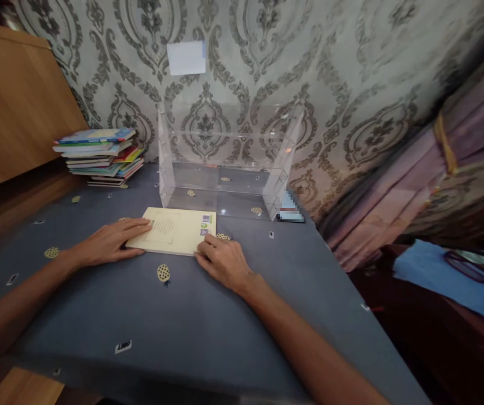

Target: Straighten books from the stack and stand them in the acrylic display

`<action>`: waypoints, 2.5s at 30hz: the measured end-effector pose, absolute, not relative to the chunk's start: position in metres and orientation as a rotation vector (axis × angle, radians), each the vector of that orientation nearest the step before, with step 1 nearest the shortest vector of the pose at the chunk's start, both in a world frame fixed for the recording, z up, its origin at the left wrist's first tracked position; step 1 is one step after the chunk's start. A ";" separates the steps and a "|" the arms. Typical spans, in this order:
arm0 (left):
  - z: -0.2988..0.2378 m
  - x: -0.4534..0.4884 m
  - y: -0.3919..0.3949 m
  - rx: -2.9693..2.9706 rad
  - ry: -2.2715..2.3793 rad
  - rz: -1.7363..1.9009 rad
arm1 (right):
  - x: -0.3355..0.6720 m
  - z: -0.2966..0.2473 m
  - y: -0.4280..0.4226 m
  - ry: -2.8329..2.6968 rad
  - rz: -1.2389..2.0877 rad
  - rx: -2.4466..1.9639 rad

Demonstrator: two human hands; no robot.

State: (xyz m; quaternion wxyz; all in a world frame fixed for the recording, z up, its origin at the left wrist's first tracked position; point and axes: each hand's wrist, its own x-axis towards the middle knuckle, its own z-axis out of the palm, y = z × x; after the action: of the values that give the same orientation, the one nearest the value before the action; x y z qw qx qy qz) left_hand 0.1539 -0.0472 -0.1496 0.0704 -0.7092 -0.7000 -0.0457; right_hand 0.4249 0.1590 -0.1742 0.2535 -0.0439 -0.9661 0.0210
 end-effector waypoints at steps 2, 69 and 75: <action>-0.152 0.140 -0.060 -2.108 -2.230 -0.192 | 0.424 -0.174 0.157 -2.576 -0.002 -0.098; -0.167 0.135 -0.064 -2.177 -2.163 -0.730 | 0.348 -0.179 0.085 -2.612 0.412 0.209; -0.166 0.149 -0.062 -2.053 -2.096 -0.504 | 0.397 -0.176 0.119 -2.543 0.454 -0.022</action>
State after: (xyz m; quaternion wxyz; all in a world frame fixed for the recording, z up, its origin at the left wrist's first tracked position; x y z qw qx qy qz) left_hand 0.1487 -0.0622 -0.1658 0.0824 -0.6872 -0.7018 -0.1687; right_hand 0.3968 0.1186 -0.1760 0.2756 -0.0082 -0.9463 0.1688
